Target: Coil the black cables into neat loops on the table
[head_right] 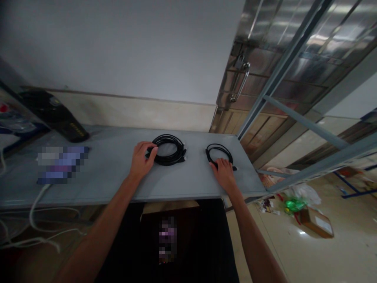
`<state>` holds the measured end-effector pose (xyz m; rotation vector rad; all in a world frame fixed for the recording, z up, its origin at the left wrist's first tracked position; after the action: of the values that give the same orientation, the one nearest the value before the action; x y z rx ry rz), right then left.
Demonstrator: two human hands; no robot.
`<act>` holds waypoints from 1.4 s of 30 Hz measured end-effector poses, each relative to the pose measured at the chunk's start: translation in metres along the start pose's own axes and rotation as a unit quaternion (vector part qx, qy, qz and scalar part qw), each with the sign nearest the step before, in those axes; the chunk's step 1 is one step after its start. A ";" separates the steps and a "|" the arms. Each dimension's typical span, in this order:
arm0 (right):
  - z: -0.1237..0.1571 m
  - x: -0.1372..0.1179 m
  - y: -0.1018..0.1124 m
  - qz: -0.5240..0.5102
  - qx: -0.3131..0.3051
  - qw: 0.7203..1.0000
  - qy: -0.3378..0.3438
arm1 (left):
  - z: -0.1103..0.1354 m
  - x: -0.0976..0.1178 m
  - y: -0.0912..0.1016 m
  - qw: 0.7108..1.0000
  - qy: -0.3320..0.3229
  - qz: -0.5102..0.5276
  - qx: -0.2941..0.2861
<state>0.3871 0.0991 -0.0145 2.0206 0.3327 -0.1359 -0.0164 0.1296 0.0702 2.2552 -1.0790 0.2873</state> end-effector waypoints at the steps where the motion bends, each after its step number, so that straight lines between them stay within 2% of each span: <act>1: 0.000 0.001 0.001 0.002 0.002 1.000 -0.006 | 0.000 0.000 0.000 1.000 -0.001 0.000 0.001; 6: -0.001 0.005 0.003 -0.001 0.005 0.999 -0.039 | 0.000 -0.002 0.000 1.000 0.004 -0.007 0.003; 11: 0.003 0.009 0.020 -0.095 0.046 0.987 -0.118 | 0.001 -0.002 -0.005 1.000 0.007 -0.025 -0.014; 16: 0.008 -0.016 0.051 -0.157 0.112 0.973 -0.130 | 0.003 0.005 -0.011 0.999 -0.002 0.000 -0.045; 19: 0.005 -0.050 0.058 -0.212 0.136 0.959 -0.130 | 0.007 0.004 -0.015 0.994 0.021 0.066 -0.083; 22: -0.009 -0.100 0.048 -0.277 0.120 0.948 -0.104 | 0.009 0.000 -0.019 0.980 0.056 0.144 -0.123; 26: -0.038 -0.172 0.017 -0.302 0.057 0.951 -0.038 | 0.010 -0.013 -0.024 0.947 0.132 0.253 -0.150; 29: -0.051 -0.220 -0.009 -0.287 -0.014 0.957 0.034 | 0.013 -0.021 -0.030 0.926 0.176 0.289 -0.165; 32: -0.049 -0.253 -0.033 -0.266 -0.099 0.952 0.115 | 0.014 -0.025 -0.034 0.926 0.190 0.278 -0.169; 36: -0.043 -0.257 -0.045 -0.292 -0.124 0.938 0.139 | 0.013 -0.029 -0.036 0.925 0.201 0.283 -0.152; 42: -0.048 -0.243 -0.042 -0.331 -0.106 0.929 0.129 | 0.017 -0.035 -0.044 0.908 0.226 0.323 -0.144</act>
<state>0.1404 0.1169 0.0291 1.6410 1.1448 -0.2416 -0.0065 0.1617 0.0227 1.4118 -1.4578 0.8179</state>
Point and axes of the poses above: each hand's wrist, its own z-axis away from the middle knuckle, its own y-axis out of the back of the hand, x = y × z, the point moved 10 cm from there along -z, towards the middle knuckle, and after that the axes turned 1 degree about -y, right-handed, at the moved point
